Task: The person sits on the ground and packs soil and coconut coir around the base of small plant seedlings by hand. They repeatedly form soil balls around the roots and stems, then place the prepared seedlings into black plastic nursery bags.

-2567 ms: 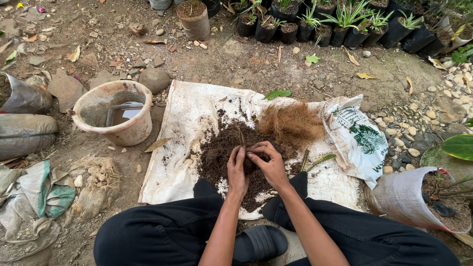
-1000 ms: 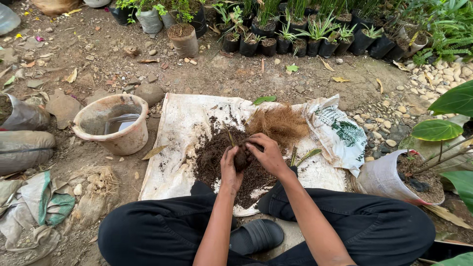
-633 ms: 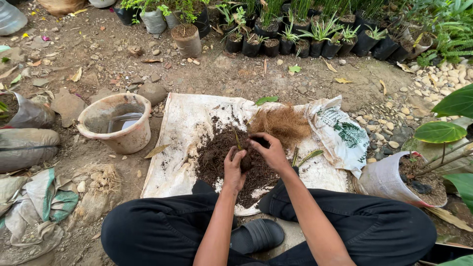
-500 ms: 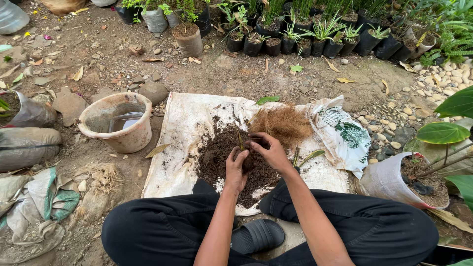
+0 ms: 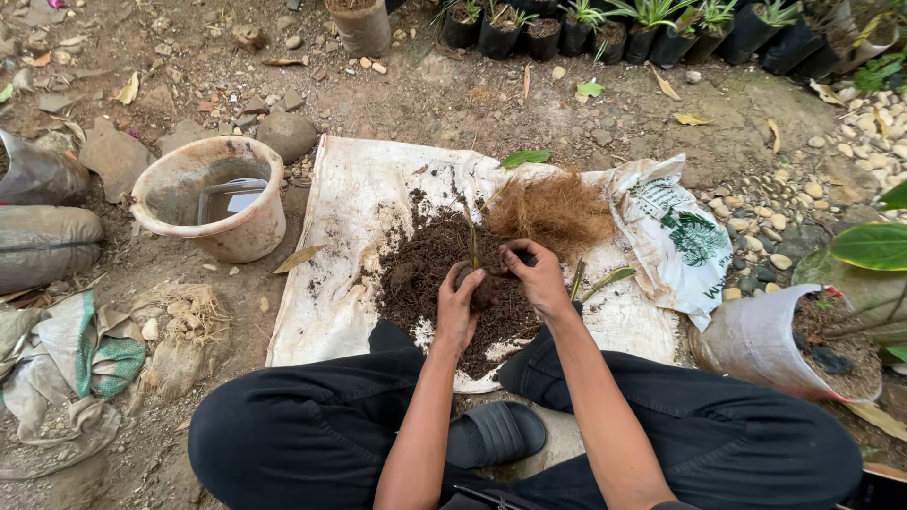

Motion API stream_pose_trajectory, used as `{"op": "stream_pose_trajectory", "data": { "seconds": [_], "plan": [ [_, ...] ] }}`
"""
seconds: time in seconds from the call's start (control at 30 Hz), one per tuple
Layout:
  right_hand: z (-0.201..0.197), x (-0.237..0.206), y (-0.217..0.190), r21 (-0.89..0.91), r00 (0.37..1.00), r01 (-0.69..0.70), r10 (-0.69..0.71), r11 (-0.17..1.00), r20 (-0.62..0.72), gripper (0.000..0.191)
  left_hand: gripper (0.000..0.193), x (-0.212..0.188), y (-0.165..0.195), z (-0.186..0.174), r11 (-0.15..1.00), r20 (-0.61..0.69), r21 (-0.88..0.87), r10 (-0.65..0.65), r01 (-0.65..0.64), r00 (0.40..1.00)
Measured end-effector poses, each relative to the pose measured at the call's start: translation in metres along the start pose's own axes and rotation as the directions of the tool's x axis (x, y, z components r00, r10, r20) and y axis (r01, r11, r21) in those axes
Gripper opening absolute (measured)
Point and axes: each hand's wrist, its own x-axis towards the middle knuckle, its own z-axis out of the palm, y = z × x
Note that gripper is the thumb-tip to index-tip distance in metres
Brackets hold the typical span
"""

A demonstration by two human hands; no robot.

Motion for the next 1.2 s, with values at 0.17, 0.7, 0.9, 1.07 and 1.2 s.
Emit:
{"op": "stream_pose_trajectory", "data": {
  "seconds": [0.17, 0.7, 0.9, 1.07, 1.2],
  "plan": [
    [-0.006, 0.006, 0.012, 0.352, 0.991, -0.065, 0.101, 0.934, -0.087, 0.021, 0.053, 0.015, -0.022, -0.010, 0.996, -0.003, 0.091, -0.020, 0.021, 1.000],
    [-0.032, 0.015, 0.066, -0.405, 0.958, -0.237, 0.142, 0.883, -0.250, 0.040, 0.042, 0.025, -0.027, -0.024, 0.997, -0.246, -0.066, -0.049, 0.033, 0.968],
    [0.002, 0.000, 0.104, -0.954, 0.981, 0.196, -0.044, 0.225, 0.191, 0.058, 0.061, 0.026, -0.025, -0.024, 0.989, -0.356, -0.133, -0.110, 0.066, 0.928],
    [0.009, 0.002, 0.112, -0.979, 0.990, 0.141, -0.048, 0.149, 0.135, 0.036, 0.062, 0.025, -0.028, -0.025, 0.990, -0.318, -0.137, -0.075, 0.032, 0.945],
    [-0.001, 0.010, 0.104, -0.948, 0.993, 0.107, -0.074, 0.299, 0.089, 0.030, 0.059, 0.026, -0.030, -0.028, 0.985, -0.293, -0.169, -0.091, 0.042, 0.952]
  ]
}}
